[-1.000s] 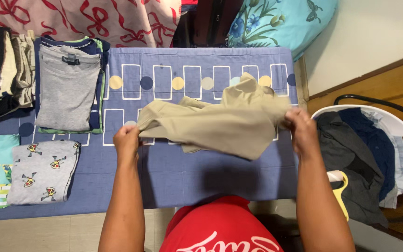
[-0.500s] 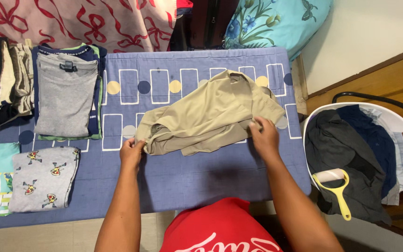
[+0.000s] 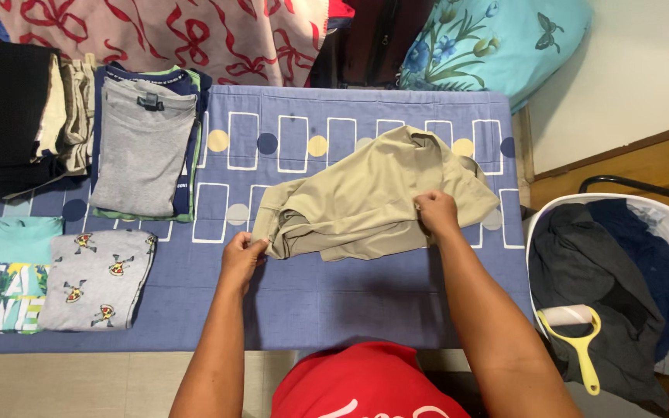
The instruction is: The person lays a pair of khaki shorts on a bed and rolls a lint roller over both sides of the fabric, repositioning the shorts repeatedly. They then fold the shorts and place them with a stack of folded clothes, before laying out a gray shirt on the bed.
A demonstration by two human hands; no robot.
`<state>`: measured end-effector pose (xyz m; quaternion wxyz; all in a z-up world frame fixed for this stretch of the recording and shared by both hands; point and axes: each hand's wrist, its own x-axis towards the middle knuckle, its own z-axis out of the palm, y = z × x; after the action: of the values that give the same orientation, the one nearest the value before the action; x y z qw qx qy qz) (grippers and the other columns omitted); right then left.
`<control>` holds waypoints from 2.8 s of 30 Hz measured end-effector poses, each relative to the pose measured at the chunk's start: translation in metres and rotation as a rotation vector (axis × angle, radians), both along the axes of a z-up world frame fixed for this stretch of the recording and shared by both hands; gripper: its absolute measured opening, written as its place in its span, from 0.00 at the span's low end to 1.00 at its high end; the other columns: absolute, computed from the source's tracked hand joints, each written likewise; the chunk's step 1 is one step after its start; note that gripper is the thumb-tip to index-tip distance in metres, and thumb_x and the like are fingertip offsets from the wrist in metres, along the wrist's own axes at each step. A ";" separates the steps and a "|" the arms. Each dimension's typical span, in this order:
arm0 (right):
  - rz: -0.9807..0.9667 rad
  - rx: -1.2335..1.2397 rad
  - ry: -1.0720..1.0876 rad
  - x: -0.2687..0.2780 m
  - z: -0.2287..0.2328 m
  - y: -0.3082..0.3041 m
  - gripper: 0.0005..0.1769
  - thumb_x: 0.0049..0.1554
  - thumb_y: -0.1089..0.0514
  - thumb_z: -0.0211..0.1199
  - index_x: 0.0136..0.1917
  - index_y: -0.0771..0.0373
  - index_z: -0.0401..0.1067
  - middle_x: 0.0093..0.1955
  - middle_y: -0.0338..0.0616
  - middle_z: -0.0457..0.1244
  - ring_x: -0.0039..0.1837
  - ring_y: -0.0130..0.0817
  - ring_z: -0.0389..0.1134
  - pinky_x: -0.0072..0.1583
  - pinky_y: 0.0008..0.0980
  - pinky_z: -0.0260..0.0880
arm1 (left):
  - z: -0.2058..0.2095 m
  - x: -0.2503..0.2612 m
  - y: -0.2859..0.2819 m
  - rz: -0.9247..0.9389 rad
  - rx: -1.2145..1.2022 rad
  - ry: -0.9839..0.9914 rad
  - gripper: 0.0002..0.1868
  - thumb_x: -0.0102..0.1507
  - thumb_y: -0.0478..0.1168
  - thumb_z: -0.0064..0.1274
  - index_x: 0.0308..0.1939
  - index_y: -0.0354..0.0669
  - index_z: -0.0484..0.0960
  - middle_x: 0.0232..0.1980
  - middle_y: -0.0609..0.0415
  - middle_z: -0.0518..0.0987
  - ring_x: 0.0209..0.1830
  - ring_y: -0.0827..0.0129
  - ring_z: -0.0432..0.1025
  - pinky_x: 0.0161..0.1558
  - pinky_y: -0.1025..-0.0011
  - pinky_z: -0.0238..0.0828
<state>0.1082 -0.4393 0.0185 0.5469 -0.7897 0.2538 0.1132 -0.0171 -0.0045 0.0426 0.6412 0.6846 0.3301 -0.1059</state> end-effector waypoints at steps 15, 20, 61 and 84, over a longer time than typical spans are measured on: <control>-0.159 0.134 0.003 0.002 0.041 -0.003 0.08 0.52 0.59 0.66 0.44 0.64 0.73 0.31 0.37 0.60 0.30 0.28 0.59 0.33 0.31 0.58 | 0.001 0.001 0.011 0.012 -0.053 -0.035 0.07 0.61 0.37 0.59 0.37 0.41 0.77 0.30 0.59 0.76 0.27 0.76 0.67 0.31 0.74 0.64; -0.425 0.130 -0.177 -0.022 0.045 -0.097 0.08 0.52 0.59 0.62 0.41 0.66 0.73 0.34 0.37 0.65 0.34 0.25 0.65 0.37 0.27 0.65 | 0.032 0.004 0.021 0.012 -0.091 -0.136 0.05 0.62 0.35 0.53 0.35 0.37 0.74 0.29 0.57 0.74 0.27 0.75 0.66 0.30 0.76 0.66; -0.181 0.560 -0.799 0.158 0.169 -0.086 0.10 0.64 0.73 0.57 0.54 0.61 0.68 0.45 0.38 0.63 0.40 0.22 0.61 0.41 0.24 0.62 | 0.189 0.208 -0.045 0.302 -0.325 -0.690 0.12 0.66 0.38 0.52 0.52 0.44 0.74 0.44 0.58 0.80 0.35 0.76 0.74 0.29 0.76 0.67; -0.072 -0.209 -0.104 -0.190 -0.025 -0.098 0.18 0.53 0.60 0.70 0.57 0.65 0.74 0.38 0.37 0.61 0.39 0.26 0.61 0.43 0.28 0.64 | 0.013 -0.079 -0.006 -0.199 0.678 0.183 0.25 0.60 0.56 0.61 0.32 0.32 0.80 0.29 0.38 0.81 0.32 0.45 0.76 0.39 0.54 0.70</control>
<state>-0.0823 -0.5376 -0.0064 0.4778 -0.8376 0.2637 0.0255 -0.0958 -0.0103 0.0557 0.3321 0.8749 0.3340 -0.1132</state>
